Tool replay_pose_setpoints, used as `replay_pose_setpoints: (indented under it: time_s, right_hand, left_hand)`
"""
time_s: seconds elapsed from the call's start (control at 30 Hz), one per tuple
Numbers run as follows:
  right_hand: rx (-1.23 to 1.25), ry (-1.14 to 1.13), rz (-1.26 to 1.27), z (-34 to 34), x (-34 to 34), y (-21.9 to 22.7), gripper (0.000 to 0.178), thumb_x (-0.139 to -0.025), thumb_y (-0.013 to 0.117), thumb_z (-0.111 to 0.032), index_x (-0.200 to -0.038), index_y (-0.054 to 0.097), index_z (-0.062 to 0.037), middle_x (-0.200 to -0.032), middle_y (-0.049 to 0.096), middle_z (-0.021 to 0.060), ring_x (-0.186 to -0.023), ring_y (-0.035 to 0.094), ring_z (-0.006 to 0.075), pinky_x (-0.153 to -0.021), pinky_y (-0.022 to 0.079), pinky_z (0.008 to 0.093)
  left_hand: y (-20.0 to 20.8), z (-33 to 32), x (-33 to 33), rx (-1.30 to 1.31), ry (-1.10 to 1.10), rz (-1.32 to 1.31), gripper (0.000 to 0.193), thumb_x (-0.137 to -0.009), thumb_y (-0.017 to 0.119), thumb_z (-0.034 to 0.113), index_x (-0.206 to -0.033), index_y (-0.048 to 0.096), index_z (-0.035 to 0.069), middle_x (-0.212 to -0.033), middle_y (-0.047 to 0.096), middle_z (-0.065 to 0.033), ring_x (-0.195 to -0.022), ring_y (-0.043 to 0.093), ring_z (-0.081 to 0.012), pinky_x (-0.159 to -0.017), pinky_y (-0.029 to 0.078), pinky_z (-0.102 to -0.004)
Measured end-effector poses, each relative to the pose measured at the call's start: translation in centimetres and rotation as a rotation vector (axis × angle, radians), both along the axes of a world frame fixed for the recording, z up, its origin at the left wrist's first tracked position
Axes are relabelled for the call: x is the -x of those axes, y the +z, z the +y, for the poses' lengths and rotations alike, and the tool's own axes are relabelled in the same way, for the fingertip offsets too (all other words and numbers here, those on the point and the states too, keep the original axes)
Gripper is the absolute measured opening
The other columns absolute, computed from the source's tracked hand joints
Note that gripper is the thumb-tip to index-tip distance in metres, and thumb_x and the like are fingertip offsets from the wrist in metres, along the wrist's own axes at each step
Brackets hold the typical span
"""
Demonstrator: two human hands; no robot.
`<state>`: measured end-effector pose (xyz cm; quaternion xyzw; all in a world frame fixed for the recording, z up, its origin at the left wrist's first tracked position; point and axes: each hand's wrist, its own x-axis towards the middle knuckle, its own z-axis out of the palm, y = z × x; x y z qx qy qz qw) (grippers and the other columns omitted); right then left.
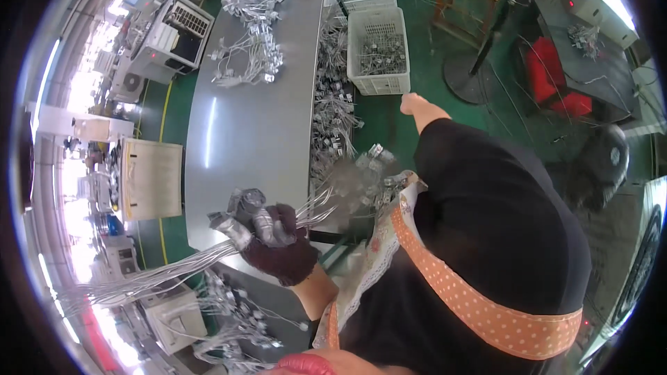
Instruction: Assemble and refine small electronic components using a handheld rotary tool at an industrial workbench.
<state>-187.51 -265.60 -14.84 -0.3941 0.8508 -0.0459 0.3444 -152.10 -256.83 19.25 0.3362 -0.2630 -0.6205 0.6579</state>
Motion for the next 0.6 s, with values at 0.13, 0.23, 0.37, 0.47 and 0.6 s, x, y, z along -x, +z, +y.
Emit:
replay_pose_setpoints:
  time_s: [0.13, 0.23, 0.37, 0.47, 0.6]
  right_hand:
    - [-0.035, -0.213, -0.061, -3.0, 8.5, -1.0, 0.024, -0.076, 0.053, -0.007, -0.091, 0.066, 0.0051, -0.084, 0.069, 0.0198, -0.069, 0.070, 0.0305, -0.063, 0.057, 0.0448]
    - [-0.017, -0.257, -0.173, -9.4, 10.5, 0.3, 0.019, -0.079, 0.056, -0.012, -0.089, 0.066, 0.0012, -0.077, 0.067, 0.0146, -0.064, 0.068, 0.0267, -0.057, 0.058, 0.0434]
    - [-0.046, -0.210, -0.169, -11.8, 16.4, -1.8, 0.019, -0.080, 0.061, -0.019, -0.093, 0.065, -0.0049, -0.076, 0.067, 0.0120, -0.062, 0.068, 0.0246, -0.055, 0.058, 0.0394]
    - [-0.073, -0.152, -0.160, -14.4, 20.6, -2.5, 0.019, -0.081, 0.063, -0.022, -0.093, 0.065, -0.0076, -0.076, 0.067, 0.0107, -0.063, 0.068, 0.0226, -0.054, 0.058, 0.0383]
    - [-0.101, -0.026, -0.030, -14.5, 27.6, -5.6, 0.022, -0.078, 0.067, -0.025, -0.092, 0.066, -0.0080, -0.077, 0.068, 0.0123, -0.063, 0.068, 0.0257, -0.057, 0.056, 0.0396]
  left_hand:
    - [-0.6, -7.5, 3.9, 0.014, -0.305, 0.089, 0.037, -0.098, 0.048, 0.045, -0.116, 0.056, 0.014, -0.080, 0.057, 0.0005, -0.066, 0.050, -0.0139, -0.058, 0.041, -0.0334]
    - [0.4, -12.6, 5.0, 0.081, -0.531, 0.168, 0.047, -0.098, 0.045, 0.048, -0.133, 0.054, 0.019, -0.099, 0.063, -0.0003, -0.087, 0.055, -0.0194, -0.078, 0.044, -0.0409]
    - [-1.9, -20.1, 7.9, -0.010, -0.582, 0.186, 0.046, -0.098, 0.045, 0.048, -0.133, 0.054, 0.019, -0.097, 0.063, -0.0001, -0.086, 0.055, -0.0191, -0.077, 0.044, -0.0406]
    - [-3.6, -25.9, 10.2, -0.086, -0.592, 0.173, 0.046, -0.098, 0.045, 0.048, -0.132, 0.054, 0.019, -0.095, 0.062, 0.0001, -0.084, 0.055, -0.0189, -0.076, 0.044, -0.0403]
    - [-4.0, -33.6, 13.6, -0.217, -0.593, 0.173, 0.045, -0.098, 0.045, 0.048, -0.132, 0.054, 0.020, -0.093, 0.061, 0.0003, -0.083, 0.054, -0.0187, -0.075, 0.043, -0.0398]
